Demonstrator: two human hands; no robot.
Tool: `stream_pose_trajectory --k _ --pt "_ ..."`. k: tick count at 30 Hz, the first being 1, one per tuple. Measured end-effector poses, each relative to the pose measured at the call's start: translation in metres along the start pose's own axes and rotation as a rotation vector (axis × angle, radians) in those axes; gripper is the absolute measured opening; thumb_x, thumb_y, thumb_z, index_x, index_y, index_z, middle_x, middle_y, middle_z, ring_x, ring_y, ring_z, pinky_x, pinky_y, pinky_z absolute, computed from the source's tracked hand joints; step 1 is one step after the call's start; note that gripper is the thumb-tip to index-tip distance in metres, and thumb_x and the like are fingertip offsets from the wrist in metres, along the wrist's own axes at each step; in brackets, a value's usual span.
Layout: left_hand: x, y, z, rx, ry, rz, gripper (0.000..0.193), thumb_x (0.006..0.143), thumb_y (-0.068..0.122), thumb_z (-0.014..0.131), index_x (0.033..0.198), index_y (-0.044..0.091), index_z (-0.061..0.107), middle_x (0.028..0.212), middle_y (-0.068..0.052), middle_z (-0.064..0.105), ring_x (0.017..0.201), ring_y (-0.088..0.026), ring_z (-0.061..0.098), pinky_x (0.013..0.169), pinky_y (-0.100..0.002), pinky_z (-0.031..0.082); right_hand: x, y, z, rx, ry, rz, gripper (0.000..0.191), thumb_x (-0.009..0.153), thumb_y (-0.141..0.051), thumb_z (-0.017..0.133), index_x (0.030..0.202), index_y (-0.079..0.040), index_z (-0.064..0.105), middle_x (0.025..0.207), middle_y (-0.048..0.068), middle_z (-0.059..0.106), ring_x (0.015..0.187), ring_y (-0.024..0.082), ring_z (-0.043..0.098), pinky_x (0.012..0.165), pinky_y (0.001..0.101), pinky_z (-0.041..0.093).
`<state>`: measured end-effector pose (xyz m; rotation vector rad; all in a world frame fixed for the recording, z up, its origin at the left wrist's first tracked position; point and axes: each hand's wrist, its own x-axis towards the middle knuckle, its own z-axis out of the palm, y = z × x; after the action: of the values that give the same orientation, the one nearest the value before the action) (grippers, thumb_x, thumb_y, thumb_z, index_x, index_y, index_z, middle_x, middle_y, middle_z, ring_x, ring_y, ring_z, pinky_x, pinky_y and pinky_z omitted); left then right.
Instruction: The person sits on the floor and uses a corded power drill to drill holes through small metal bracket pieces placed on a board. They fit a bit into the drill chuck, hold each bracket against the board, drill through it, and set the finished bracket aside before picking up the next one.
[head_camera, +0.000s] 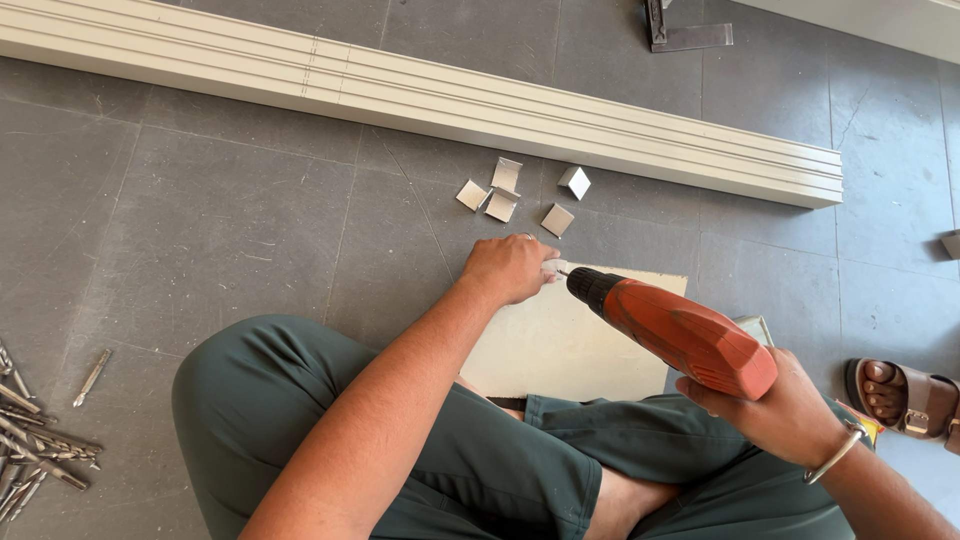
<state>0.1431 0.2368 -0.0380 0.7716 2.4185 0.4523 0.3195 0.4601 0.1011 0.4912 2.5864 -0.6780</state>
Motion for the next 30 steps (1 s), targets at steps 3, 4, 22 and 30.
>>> stream_pose_trajectory --k 3,4,22,30 --pt "0.000 0.000 0.000 -0.012 0.008 0.006 0.044 0.097 0.046 0.059 0.140 0.033 0.060 0.132 -0.003 0.066 0.120 -0.020 0.065 0.098 -0.044 0.054 0.001 -0.002 -0.001 -0.102 0.002 -0.081 0.041 0.074 -0.041 0.083 0.103 -0.013 0.076 0.069 0.009 0.077 0.062 0.025 0.074 0.064 0.0374 0.058" --pt "0.000 0.000 0.000 -0.023 0.008 0.005 0.044 0.097 0.046 0.060 0.139 0.033 0.061 0.132 -0.002 0.066 0.121 -0.020 0.064 0.098 -0.044 0.054 0.002 -0.004 -0.002 -0.141 0.004 -0.112 0.041 0.074 -0.043 0.083 0.103 -0.014 0.076 0.068 0.009 0.078 0.061 0.026 0.076 0.065 0.0376 0.059" --pt "0.013 0.002 0.003 -0.139 -0.040 -0.053 0.053 0.087 0.010 0.063 0.136 0.030 0.066 0.120 -0.004 0.074 0.111 -0.020 0.069 0.106 -0.050 0.043 0.032 -0.082 -0.038 -0.871 -0.402 -0.011 0.035 0.089 -0.048 0.065 0.114 -0.022 0.065 0.077 -0.001 0.076 0.066 0.015 0.078 0.066 0.0301 0.062" --pt "0.017 -0.002 0.008 -0.117 -0.059 -0.047 0.053 0.086 0.010 0.063 0.136 0.027 0.065 0.117 -0.005 0.075 0.108 -0.020 0.071 0.104 -0.051 0.045 0.042 -0.101 -0.042 -0.995 -0.420 0.063 0.041 0.089 -0.055 0.064 0.117 -0.025 0.068 0.077 0.002 0.078 0.069 0.017 0.075 0.068 0.0326 0.061"
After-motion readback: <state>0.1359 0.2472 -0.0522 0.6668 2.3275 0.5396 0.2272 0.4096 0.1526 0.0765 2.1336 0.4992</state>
